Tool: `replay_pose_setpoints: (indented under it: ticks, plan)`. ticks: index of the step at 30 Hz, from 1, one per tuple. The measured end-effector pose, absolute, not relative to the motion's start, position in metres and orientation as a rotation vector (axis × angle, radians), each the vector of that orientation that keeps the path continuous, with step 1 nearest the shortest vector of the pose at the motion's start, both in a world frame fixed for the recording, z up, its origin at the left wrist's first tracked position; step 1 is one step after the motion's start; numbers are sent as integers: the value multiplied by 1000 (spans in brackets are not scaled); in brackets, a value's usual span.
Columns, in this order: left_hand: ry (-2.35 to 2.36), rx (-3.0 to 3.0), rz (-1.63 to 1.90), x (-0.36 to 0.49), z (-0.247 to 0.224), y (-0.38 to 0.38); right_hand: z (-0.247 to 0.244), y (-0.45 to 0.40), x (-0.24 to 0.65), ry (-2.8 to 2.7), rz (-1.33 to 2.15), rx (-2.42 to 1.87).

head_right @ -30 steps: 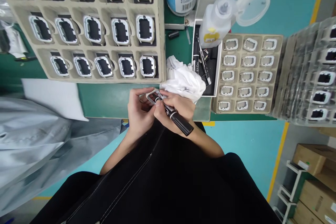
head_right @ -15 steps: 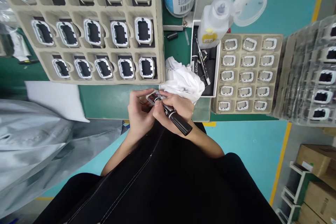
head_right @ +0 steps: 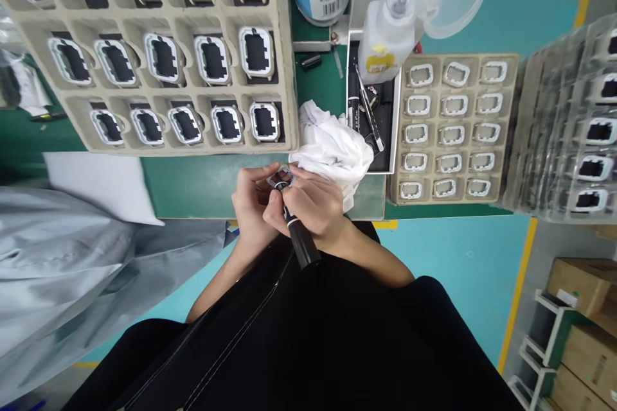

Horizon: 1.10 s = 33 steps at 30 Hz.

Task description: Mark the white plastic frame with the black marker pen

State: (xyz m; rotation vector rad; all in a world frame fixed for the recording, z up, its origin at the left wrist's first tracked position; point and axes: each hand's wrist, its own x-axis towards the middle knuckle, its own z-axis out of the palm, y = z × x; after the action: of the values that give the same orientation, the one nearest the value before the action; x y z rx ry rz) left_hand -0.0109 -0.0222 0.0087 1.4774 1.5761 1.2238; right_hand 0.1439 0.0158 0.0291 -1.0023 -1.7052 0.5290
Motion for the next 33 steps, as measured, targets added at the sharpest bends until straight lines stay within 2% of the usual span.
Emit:
replay_pose_setpoints:
  ticks: [6,15,22,30,33]
  plan:
    - [1529,1482,1275,-9,9,-15,39,20,149,-1483,809,-1085]
    - [1527,1449,1238,-15,8,-17,25,17,142,-1701,496,-904]
    - [1517,1419,1263,-10,9,-14,35,17,147,-1498,768,-1097]
    - [1489,1448,1239,-14,9,-14,30,14,145,-1726,501,-998]
    - [1485,1437,1253,-13,9,-14,31,14,144,-1610,602,-1071]
